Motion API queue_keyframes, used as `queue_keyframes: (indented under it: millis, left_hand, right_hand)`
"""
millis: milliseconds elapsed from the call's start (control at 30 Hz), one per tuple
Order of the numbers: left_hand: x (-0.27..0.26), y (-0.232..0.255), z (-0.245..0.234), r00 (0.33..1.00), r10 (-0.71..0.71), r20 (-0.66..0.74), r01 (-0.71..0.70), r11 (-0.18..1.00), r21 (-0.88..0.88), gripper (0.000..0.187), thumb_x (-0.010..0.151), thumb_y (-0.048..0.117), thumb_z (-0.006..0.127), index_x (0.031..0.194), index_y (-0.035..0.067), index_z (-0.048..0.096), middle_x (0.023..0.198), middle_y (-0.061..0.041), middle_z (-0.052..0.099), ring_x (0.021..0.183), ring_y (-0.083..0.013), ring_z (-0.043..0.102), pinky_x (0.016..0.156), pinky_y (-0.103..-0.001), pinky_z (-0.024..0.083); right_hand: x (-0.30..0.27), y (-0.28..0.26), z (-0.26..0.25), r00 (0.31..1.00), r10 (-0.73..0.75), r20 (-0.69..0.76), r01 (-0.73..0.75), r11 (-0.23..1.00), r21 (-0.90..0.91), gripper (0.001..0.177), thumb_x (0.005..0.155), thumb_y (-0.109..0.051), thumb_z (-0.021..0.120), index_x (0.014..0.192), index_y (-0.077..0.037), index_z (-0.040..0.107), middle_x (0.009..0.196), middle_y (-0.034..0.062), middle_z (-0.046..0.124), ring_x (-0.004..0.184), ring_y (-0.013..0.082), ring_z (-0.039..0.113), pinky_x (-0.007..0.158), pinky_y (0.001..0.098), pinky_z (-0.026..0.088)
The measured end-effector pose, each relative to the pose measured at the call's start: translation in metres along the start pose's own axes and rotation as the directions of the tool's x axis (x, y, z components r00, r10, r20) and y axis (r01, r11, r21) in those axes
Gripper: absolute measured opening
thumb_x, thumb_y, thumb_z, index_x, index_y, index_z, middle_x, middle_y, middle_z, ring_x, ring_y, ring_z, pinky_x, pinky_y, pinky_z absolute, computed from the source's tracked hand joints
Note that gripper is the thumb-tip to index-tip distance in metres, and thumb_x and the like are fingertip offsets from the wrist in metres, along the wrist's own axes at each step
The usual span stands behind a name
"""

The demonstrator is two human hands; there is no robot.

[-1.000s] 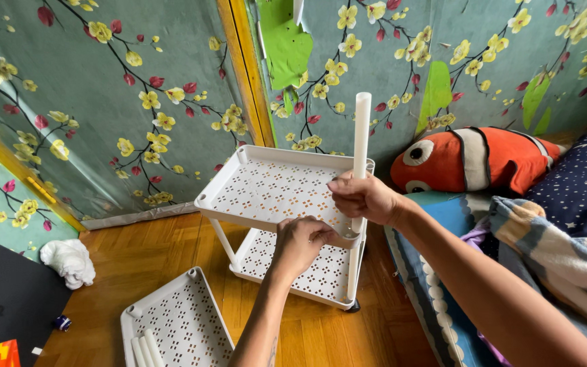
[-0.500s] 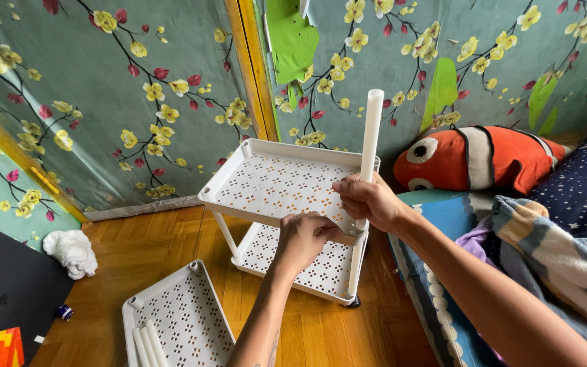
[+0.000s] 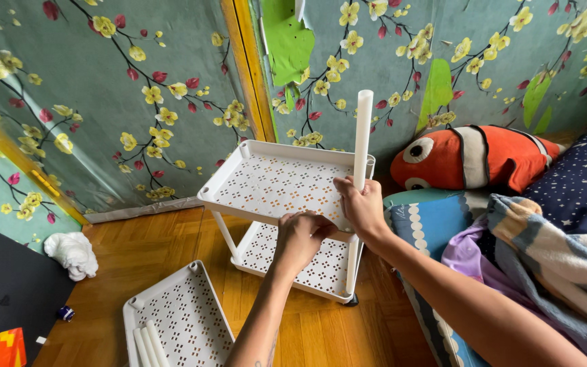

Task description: The person assembles a white plastic rolling cart by inserting vertical poles into perforated trays and securing them with small plastic connectors. The person works on the floor, attaching trays and poles to build a two-tiered structure.

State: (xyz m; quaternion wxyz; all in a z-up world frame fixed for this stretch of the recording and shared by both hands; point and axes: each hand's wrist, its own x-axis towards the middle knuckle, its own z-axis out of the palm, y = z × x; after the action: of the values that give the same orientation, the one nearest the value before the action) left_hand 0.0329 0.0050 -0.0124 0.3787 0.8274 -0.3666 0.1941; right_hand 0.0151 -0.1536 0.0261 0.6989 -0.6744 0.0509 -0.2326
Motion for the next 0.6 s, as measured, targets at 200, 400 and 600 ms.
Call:
queue_keyframes:
  millis: [200, 400, 600]
  left_hand:
    - [-0.008, -0.019, -0.013, 0.994, 0.091, -0.063, -0.082, 0.987, 0.139, 0.020, 0.081, 0.024, 0.080, 0.097, 0.014, 0.079, 0.092, -0.007, 0.075, 0.083, -0.0238, 0.071, 0.090, -0.043, 0.047]
    - [-0.018, -0.036, -0.038, 0.982, 0.042, -0.185, 0.035, 0.917, 0.398, 0.023, 0.082, 0.026, 0.080, 0.099, 0.012, 0.075, 0.092, -0.007, 0.074, 0.089, -0.0262, 0.070, 0.088, -0.049, 0.044]
    - [-0.017, 0.000, -0.022, 0.969, -0.176, -0.174, 0.211, 0.955, 0.208, 0.026, 0.084, 0.021, 0.078, 0.104, 0.008, 0.070, 0.096, -0.011, 0.072, 0.080, -0.0269, 0.071, 0.072, -0.046, 0.056]
  right_hand:
    - [0.017, -0.005, -0.036, 0.872, 0.100, 0.480, -0.208, 0.962, 0.178, 0.039, 0.094, -0.018, 0.066, 0.062, -0.014, 0.045, 0.052, -0.0073, 0.035, 0.043, 0.0053, 0.025, 0.041, 0.0257, 0.022]
    - [0.031, 0.008, -0.041, 0.972, -0.156, 0.177, 0.185, 0.969, -0.166, 0.035, 0.091, -0.029, 0.078, 0.086, -0.012, 0.048, 0.072, -0.0048, 0.046, 0.065, 0.0060, 0.044, 0.054, 0.0265, 0.041]
    - [-0.028, 0.024, -0.029, 0.809, -0.535, -0.245, 0.437, 0.825, -0.359, 0.060, 0.086, -0.023, 0.089, 0.112, -0.002, 0.040, 0.095, 0.0073, 0.042, 0.083, 0.0161, 0.043, 0.071, 0.0317, 0.043]
